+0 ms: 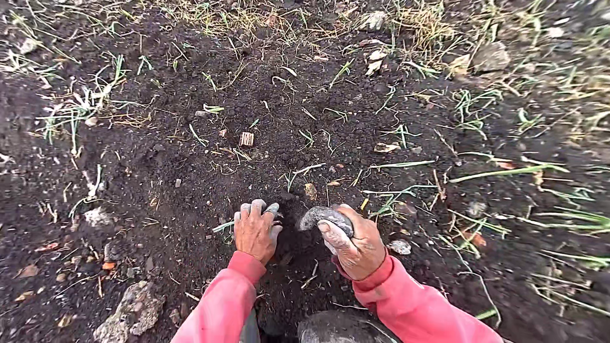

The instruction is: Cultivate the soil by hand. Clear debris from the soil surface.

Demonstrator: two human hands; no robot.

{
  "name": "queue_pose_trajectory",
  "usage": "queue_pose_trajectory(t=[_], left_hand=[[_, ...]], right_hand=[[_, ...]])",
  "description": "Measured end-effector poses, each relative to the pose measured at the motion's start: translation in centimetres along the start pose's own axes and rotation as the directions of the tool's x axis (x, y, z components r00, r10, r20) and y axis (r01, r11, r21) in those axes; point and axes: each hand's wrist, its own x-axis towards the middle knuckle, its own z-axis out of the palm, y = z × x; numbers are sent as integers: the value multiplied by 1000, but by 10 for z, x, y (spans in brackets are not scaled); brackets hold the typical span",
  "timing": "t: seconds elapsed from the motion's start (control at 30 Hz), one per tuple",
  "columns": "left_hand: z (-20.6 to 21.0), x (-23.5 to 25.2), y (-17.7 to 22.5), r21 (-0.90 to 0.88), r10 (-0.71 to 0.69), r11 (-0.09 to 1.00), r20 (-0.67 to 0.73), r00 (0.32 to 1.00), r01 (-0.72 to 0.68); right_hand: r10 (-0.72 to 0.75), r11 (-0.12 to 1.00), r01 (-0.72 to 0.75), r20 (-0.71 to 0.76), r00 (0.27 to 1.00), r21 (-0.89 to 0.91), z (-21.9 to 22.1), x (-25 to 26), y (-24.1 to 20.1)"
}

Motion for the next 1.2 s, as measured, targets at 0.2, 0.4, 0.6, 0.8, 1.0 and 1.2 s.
queue_pose_trajectory(t=[0.2, 0.4, 0.6, 0.8, 1.0, 1.2], left_hand=[[-46, -91, -108, 89, -534, 844, 221, 816, 528], [30, -151, -113, 335, -604, 791, 558, 569, 512], [39, -149, -127, 285, -626, 762, 551, 552, 581], [-19, -122, -153, -322, -728, 601, 159, 667, 732], [-87, -22, -170, -648, -763, 464, 53, 644, 604], [-80, 81, -175, -609, -740, 467, 128, 660, 641]], right_hand=[[-143, 990, 143, -18, 990, -22, -50, 3, -49], [-93, 968, 110, 84, 992, -224, -26, -1, 4], [-77, 963, 99, 99, 992, -251, -23, 5, 7], [139, 980, -105, 203, 969, -171, -24, 66, -23], [-161, 899, 129, 42, 986, 419, 18, 201, -104], [-273, 899, 213, 108, 956, 383, 145, 287, -94]])
